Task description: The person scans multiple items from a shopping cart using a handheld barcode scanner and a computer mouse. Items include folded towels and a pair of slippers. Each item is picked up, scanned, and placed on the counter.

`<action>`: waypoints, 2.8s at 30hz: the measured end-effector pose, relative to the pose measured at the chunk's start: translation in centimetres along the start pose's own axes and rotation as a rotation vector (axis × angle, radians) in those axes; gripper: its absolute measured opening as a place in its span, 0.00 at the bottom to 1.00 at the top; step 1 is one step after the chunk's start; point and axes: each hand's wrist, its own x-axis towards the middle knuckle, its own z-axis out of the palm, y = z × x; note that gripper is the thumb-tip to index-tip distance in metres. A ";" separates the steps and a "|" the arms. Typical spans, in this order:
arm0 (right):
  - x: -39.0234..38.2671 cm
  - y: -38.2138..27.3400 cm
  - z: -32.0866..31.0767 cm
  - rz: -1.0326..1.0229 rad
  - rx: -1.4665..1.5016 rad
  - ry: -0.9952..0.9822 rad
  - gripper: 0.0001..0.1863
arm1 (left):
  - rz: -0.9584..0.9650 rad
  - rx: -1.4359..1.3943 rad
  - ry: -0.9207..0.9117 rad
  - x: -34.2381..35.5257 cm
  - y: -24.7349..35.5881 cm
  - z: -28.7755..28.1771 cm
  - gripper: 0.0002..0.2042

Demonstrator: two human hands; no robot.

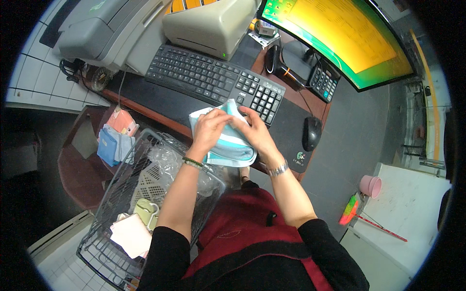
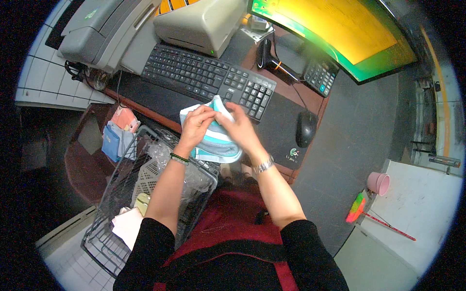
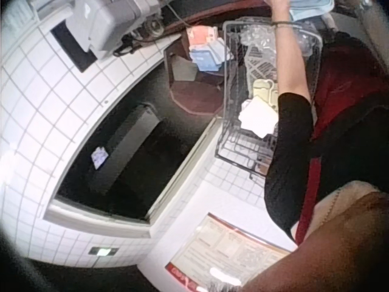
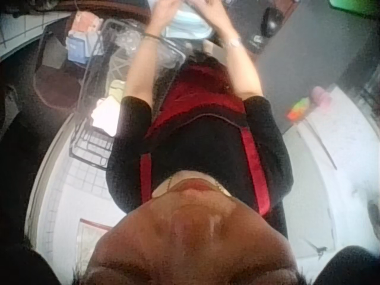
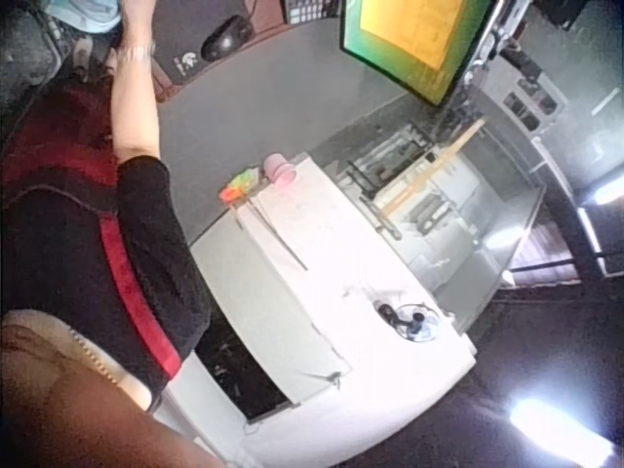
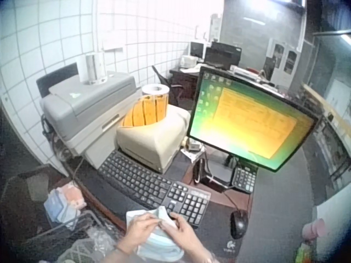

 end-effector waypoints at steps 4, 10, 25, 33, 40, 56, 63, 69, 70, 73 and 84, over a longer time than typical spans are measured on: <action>-2.9 -0.5 -0.4 -0.140 -0.351 -0.073 0.43 | 0.098 0.128 -0.015 0.2 0.3 0.5 0.10; 0.6 -2.0 -1.1 -0.176 -0.452 -0.073 0.36 | 0.081 0.060 0.068 0.3 0.4 0.6 0.10; -4.3 1.9 2.7 -0.620 -0.842 0.431 0.26 | -0.041 0.246 0.000 1.6 1.0 0.7 0.09; -3.2 2.9 1.9 -0.630 -0.871 0.333 0.25 | 0.148 0.671 -0.217 3.9 2.0 0.1 0.15; -2.6 2.6 0.6 -0.864 -0.895 0.167 0.18 | 0.506 0.614 -0.366 5.1 1.3 -1.2 0.09; -3.4 0.4 0.1 -0.790 -1.069 0.047 0.17 | -0.828 -0.948 0.482 -1.7 1.1 1.2 0.08; -3.6 2.0 0.3 -0.781 -0.860 0.135 0.20 | -0.820 -1.006 0.526 -2.2 1.2 1.2 0.11; -1.2 0.0 -4.1 -0.868 -0.638 0.373 0.17 | -0.778 -1.018 0.522 -2.5 0.8 1.3 0.11; 0.5 -0.6 -5.7 -0.865 -0.647 0.458 0.16 | -0.779 -1.009 0.523 -2.6 0.8 1.3 0.11; 6.0 -2.4 -10.6 -0.735 -0.869 0.612 0.26 | -0.782 -1.003 0.540 -2.7 0.8 1.5 0.10; 11.1 -6.8 -15.0 -0.518 -0.877 0.112 0.43 | -0.786 -0.979 0.598 -2.8 1.7 2.0 0.12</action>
